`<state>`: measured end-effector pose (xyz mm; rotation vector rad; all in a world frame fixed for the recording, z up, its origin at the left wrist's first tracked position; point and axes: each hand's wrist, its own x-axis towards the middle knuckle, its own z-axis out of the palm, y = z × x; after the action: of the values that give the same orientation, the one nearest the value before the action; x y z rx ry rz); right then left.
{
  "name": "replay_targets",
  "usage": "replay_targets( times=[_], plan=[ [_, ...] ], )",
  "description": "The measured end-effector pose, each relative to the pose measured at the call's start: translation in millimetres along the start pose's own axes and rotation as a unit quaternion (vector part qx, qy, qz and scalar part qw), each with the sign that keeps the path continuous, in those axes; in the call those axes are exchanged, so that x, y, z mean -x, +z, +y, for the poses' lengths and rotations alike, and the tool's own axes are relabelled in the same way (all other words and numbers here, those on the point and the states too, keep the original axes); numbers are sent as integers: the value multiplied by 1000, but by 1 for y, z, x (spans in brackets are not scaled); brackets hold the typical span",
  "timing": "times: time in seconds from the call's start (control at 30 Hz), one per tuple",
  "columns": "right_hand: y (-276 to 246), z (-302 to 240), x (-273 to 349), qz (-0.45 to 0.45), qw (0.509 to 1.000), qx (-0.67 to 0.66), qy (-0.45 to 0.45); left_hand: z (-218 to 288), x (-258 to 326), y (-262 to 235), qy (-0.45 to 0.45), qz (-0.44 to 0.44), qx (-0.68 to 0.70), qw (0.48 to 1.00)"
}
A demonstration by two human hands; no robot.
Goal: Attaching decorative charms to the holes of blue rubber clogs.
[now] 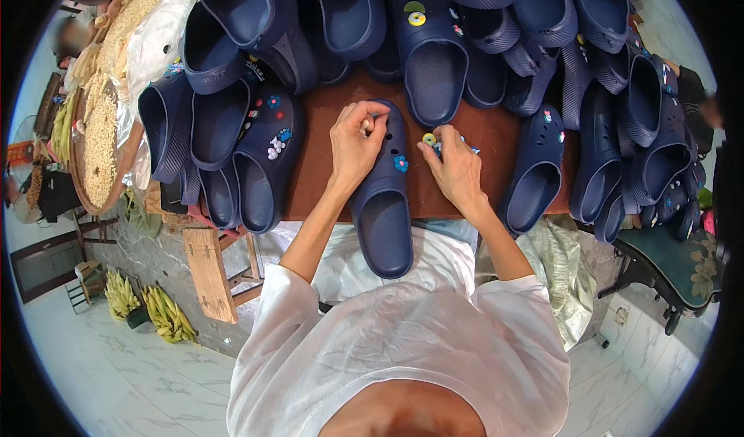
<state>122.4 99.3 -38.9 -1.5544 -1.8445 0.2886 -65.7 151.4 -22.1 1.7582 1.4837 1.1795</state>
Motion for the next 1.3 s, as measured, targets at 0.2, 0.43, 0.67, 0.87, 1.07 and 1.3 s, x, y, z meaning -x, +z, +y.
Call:
replay_targets(
  times=[0.2,0.43,0.67,0.87,1.07,1.3],
  plan=[
    [-4,-32,-1,-211,942,-210,153,-3,-2,-2,-28,-16,66,997],
    [9,-36,3,-168,950,-213,156,3,7,-13,18,-37,25,999],
    [16,-45,8,-90,952,-248,156,-3,16,-5,7,45,74,996],
    [33,-12,21,-113,826,-462,302,-22,21,-11,0,99,89,991],
    [7,-3,15,-32,972,-141,184,-22,23,-17,-125,126,326,929],
    [-19,-11,6,-37,991,-10,131,-27,54,-31,-117,129,73,982]
  ],
)
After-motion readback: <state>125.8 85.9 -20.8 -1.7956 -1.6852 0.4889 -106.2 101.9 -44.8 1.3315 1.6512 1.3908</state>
